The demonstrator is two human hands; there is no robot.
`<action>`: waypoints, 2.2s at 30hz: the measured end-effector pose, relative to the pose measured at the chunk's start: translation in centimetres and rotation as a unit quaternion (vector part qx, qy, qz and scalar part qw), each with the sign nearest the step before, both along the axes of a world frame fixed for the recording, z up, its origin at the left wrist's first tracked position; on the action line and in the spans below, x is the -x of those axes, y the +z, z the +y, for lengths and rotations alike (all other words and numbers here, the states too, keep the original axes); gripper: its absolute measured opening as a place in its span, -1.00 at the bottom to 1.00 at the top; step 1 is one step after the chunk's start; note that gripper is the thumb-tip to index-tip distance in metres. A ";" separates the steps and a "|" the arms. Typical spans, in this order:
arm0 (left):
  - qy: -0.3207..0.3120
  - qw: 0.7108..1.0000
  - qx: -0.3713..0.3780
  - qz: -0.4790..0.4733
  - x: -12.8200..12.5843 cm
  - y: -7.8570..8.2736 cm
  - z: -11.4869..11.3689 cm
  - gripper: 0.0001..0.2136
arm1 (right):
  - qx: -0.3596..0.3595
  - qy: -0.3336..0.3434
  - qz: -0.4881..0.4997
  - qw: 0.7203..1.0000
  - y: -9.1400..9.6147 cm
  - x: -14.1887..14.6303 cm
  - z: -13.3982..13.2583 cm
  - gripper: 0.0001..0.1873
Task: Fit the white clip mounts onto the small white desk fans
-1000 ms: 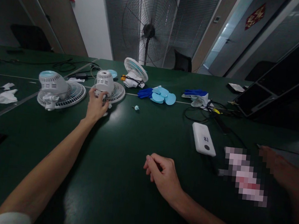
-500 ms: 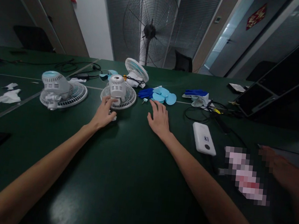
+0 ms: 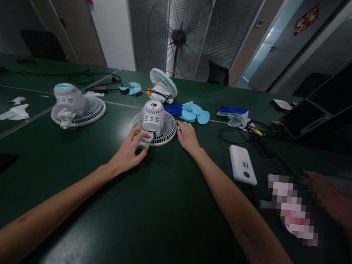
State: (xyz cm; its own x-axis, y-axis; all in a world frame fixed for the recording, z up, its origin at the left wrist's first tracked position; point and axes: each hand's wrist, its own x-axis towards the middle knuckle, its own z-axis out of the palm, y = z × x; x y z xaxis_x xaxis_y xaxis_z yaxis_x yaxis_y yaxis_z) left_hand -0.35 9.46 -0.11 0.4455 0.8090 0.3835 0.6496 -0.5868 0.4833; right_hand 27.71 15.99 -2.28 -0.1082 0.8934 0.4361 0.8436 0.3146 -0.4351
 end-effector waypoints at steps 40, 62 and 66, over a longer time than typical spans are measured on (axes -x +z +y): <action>-0.085 0.992 0.074 0.048 -1.1 -0.7 -10.2 -0.72 | -0.144 0.172 0.193 0.955 2.4 1.7 -22.8 -0.48; -0.010 0.928 0.257 -0.269 -1.5 0.8 -10.1 -0.70 | -0.110 0.192 0.182 0.958 2.5 1.2 -23.0 -0.52; 0.022 0.918 0.272 -0.286 -1.3 0.4 -10.0 -0.73 | -0.109 0.195 0.182 0.958 2.4 1.1 -23.0 -0.51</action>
State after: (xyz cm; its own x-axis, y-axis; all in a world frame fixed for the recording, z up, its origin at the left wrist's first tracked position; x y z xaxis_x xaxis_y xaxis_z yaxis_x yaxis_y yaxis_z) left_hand 0.99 -0.51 0.30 0.2598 0.9625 0.0780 0.2152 -0.1364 0.9670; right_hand 26.57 -6.99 0.11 -0.2196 0.6999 0.6797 0.4489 0.6911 -0.5665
